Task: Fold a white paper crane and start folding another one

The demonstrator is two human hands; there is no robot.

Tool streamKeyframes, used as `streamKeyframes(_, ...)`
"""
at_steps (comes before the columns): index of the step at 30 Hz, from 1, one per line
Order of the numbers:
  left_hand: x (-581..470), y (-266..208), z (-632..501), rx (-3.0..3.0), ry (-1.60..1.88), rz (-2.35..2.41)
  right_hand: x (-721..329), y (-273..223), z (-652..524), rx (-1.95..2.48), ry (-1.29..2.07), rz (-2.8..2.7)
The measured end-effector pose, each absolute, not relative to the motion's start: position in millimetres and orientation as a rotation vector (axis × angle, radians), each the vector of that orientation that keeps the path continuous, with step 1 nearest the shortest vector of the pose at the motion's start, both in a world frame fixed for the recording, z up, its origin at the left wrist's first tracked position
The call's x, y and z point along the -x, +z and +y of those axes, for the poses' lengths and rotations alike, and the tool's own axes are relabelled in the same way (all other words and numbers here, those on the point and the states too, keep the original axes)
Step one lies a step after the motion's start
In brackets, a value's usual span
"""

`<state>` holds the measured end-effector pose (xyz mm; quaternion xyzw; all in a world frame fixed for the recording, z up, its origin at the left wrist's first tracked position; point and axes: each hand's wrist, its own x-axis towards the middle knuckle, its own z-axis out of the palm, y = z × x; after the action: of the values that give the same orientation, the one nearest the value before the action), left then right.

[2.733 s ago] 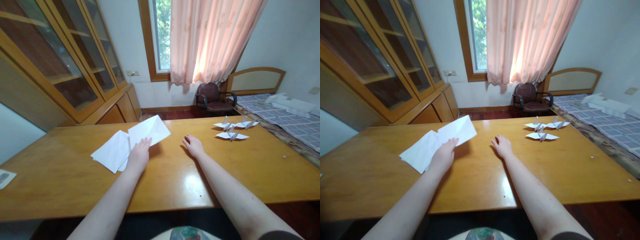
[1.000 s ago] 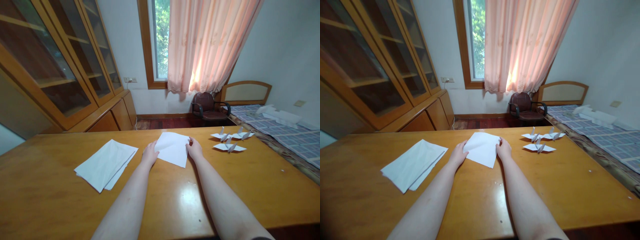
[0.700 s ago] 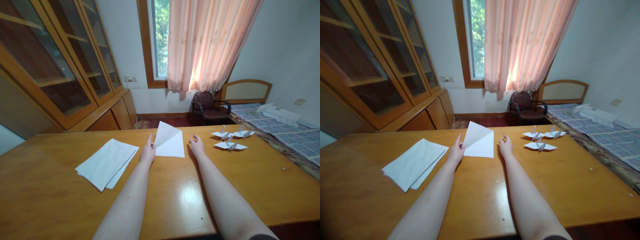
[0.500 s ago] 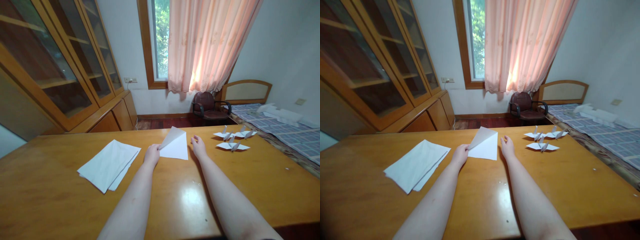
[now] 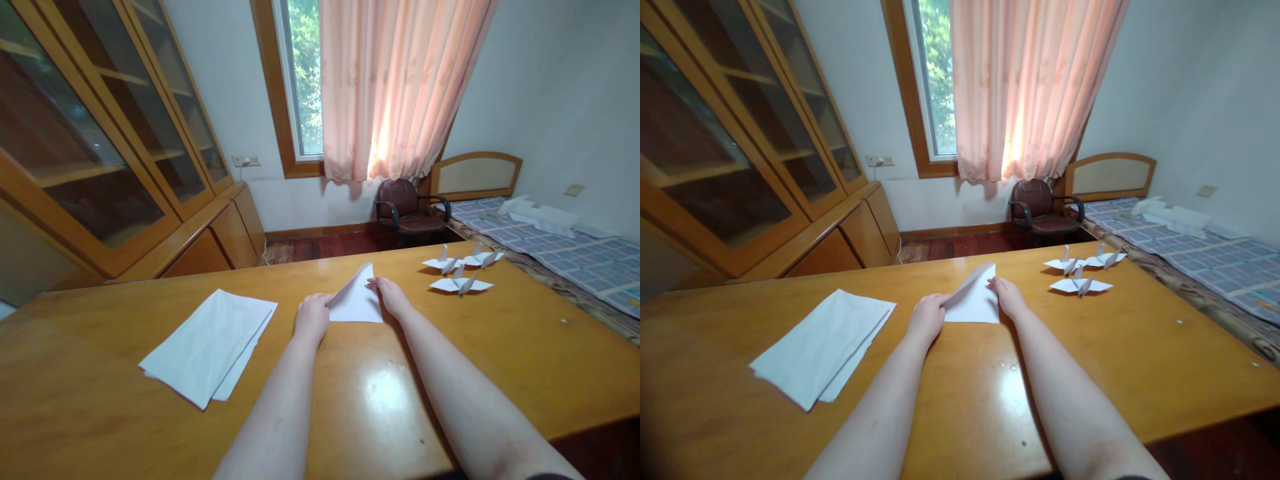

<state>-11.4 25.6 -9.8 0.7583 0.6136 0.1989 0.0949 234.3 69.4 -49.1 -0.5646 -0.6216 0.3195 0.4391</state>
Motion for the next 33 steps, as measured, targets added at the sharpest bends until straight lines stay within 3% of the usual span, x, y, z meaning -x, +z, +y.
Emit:
streamKeyframes(6, 14.0, -4.6, 26.8, -1.903, 0.665, 2.078, -220.6, -30.1, 56.5, 1.471, 0.469, -2.015)
streamKeyframes(13, 15.7, -2.6, 24.4, -1.760, 0.650, 2.360, -214.2, -23.8, 51.8, 1.423, 0.429, -2.168)
streamKeyframes(15, 13.9, -3.0, 22.1, -1.957, 0.626, 2.291, -213.6, -20.1, 50.8, 1.466, 0.407, -2.162)
streamKeyframes(18, 10.3, -7.1, 18.8, -2.300, 0.457, 1.809, -213.2, -18.1, 50.9, 1.490, 0.405, -2.129)
streamKeyframes(22, 9.3, -15.4, 18.0, -2.301, 0.237, 1.572, -214.2, -26.5, 54.8, 1.438, 0.442, -2.078)
streamKeyframes(29, 13.5, -23.0, 26.1, -2.186, 0.262, 1.826, -215.4, -30.2, 57.4, 1.509, 0.448, -2.092)
streamKeyframes(33, 15.0, -18.5, 26.9, -2.250, 0.290, 1.735, -216.0, -23.9, 56.2, 1.484, 0.484, -2.051)
